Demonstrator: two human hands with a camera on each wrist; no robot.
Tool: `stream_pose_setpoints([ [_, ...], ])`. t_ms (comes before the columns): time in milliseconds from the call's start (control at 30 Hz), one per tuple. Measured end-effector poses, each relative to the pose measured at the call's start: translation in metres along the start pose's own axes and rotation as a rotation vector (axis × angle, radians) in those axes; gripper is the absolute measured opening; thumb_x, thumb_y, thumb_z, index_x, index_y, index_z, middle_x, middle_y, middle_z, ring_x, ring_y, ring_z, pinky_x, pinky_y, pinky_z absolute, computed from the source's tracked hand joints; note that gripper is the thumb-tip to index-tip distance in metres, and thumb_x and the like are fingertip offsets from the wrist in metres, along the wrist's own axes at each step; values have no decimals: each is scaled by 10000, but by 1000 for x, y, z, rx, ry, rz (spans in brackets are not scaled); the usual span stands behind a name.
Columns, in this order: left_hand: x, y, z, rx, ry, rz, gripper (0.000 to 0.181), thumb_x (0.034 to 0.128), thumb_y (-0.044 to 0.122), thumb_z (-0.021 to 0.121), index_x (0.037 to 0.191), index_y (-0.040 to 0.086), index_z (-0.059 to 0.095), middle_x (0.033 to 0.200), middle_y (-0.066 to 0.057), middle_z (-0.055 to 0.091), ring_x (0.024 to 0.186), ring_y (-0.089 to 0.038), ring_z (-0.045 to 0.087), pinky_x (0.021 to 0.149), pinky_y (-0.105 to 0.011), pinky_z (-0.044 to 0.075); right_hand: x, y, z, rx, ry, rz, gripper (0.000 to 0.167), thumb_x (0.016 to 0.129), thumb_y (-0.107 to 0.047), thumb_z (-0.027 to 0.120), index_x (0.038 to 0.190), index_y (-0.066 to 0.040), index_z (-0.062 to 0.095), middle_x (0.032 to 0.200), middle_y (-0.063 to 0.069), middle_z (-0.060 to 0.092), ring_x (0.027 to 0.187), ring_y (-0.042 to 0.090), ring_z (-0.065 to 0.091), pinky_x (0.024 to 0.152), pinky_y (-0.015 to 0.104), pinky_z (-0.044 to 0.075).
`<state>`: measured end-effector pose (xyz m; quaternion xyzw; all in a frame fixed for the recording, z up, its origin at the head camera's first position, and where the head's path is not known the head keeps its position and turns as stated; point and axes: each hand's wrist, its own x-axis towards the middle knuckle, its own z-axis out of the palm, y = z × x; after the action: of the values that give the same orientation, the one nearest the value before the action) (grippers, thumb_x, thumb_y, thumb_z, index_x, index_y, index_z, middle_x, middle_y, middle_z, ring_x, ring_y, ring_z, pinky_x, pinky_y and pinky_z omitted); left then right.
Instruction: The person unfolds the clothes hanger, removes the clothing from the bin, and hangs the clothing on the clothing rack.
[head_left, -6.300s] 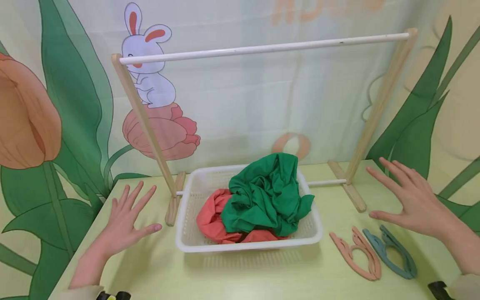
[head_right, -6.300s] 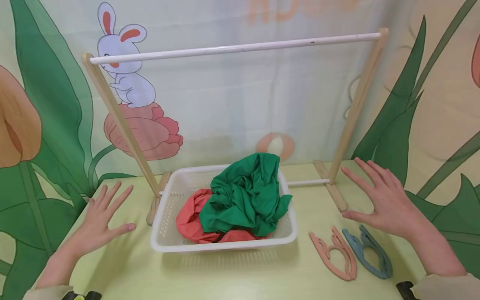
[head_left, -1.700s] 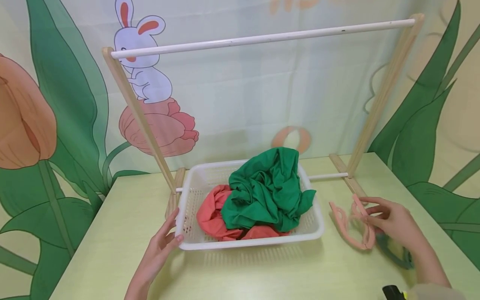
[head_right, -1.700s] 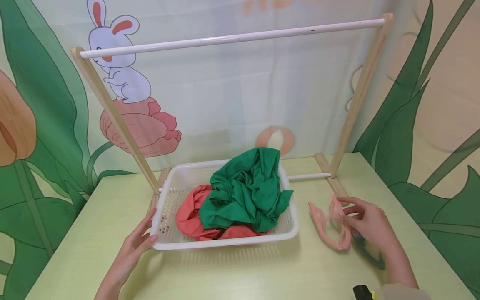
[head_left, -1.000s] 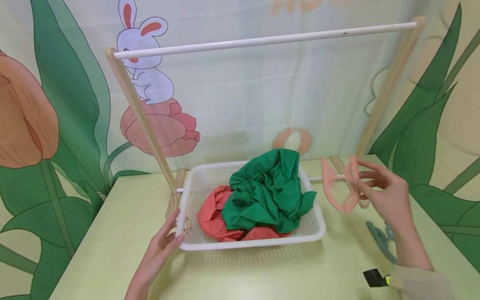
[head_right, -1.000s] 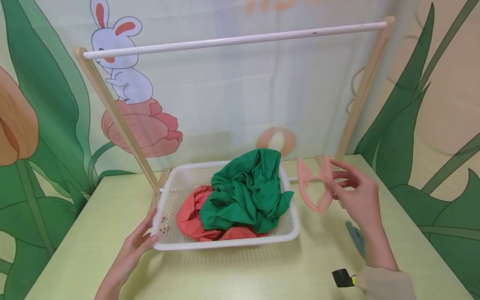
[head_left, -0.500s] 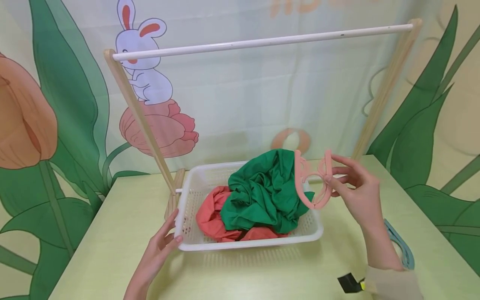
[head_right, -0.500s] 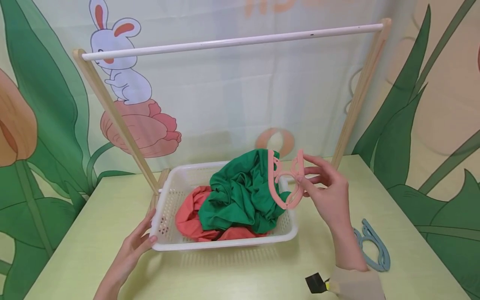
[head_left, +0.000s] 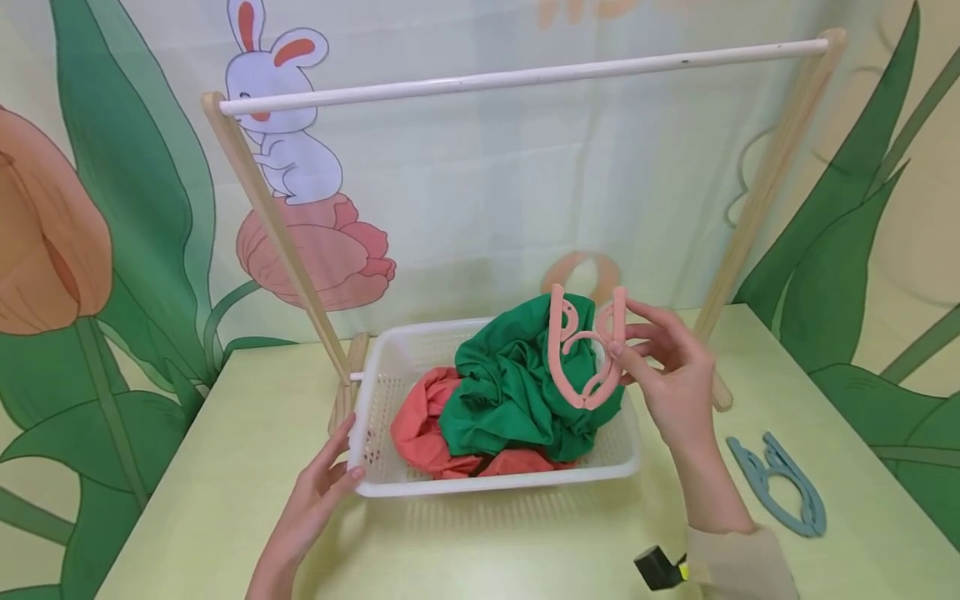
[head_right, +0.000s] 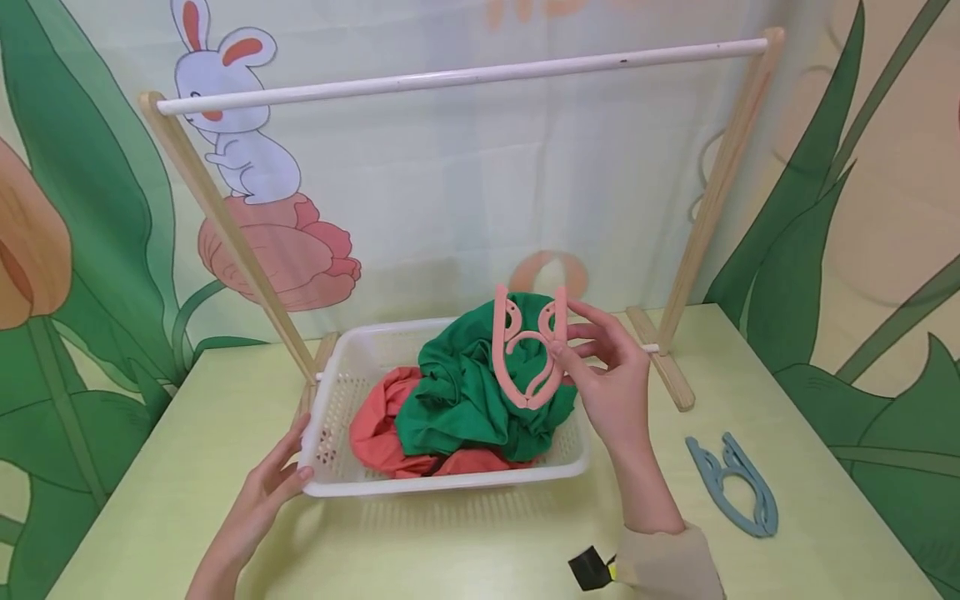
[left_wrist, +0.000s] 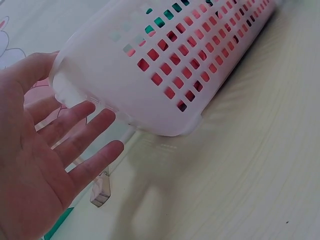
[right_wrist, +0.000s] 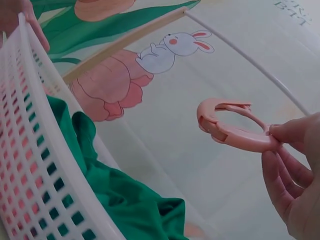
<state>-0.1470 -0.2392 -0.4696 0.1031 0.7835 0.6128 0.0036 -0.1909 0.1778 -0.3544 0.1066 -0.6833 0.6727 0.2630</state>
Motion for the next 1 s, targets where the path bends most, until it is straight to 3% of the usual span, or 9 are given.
stream_pose_setpoints([
  [100,1,1,0,6,8,-1,652,1000,71,538,1578,152,249,1429,-262,448,1102,14,634,873,-187,528,-1,3,6,65,12,-15,452,860,36,710,1299,-27,623,945,-49,722,668,100,650,534,211,559],
  [300,1,3,-1,17,2,-12,658,997,84,551,1579,159,251,1437,-266,446,1099,21,632,874,-181,521,-3,7,20,92,50,37,444,882,-36,716,1314,-90,632,970,-57,728,705,96,652,559,202,560],
  [667,2,11,-5,59,-39,-38,686,974,104,600,1572,147,268,1459,-267,443,1097,-52,647,848,-197,537,-6,2,35,132,39,100,440,886,-70,724,1313,-144,646,974,-49,735,724,125,649,584,235,578],
  [767,4,20,-7,155,-19,-31,681,956,134,639,1554,137,313,1494,-226,429,1257,-195,570,987,-337,527,-6,2,37,131,28,99,443,886,-68,723,1317,-134,643,974,-61,736,724,111,654,584,235,581],
  [867,9,36,-7,272,51,-10,656,932,161,680,1515,117,383,1525,-176,405,1404,-342,396,1136,-560,377,-7,2,38,128,17,100,449,886,-70,725,1322,-127,638,967,-70,734,717,94,656,581,229,580],
  [933,14,50,-4,307,98,15,631,922,160,694,1489,113,421,1521,-160,404,1437,-353,335,1145,-666,275,-8,2,39,123,15,99,450,885,-68,725,1322,-127,639,964,-71,733,714,93,657,580,231,580],
  [1000,19,64,0,308,126,51,606,923,149,694,1475,119,444,1510,-140,424,1429,-334,368,1157,-634,287,-8,2,40,116,15,100,447,884,-65,725,1318,-134,643,960,-70,733,710,98,656,579,232,579],
])
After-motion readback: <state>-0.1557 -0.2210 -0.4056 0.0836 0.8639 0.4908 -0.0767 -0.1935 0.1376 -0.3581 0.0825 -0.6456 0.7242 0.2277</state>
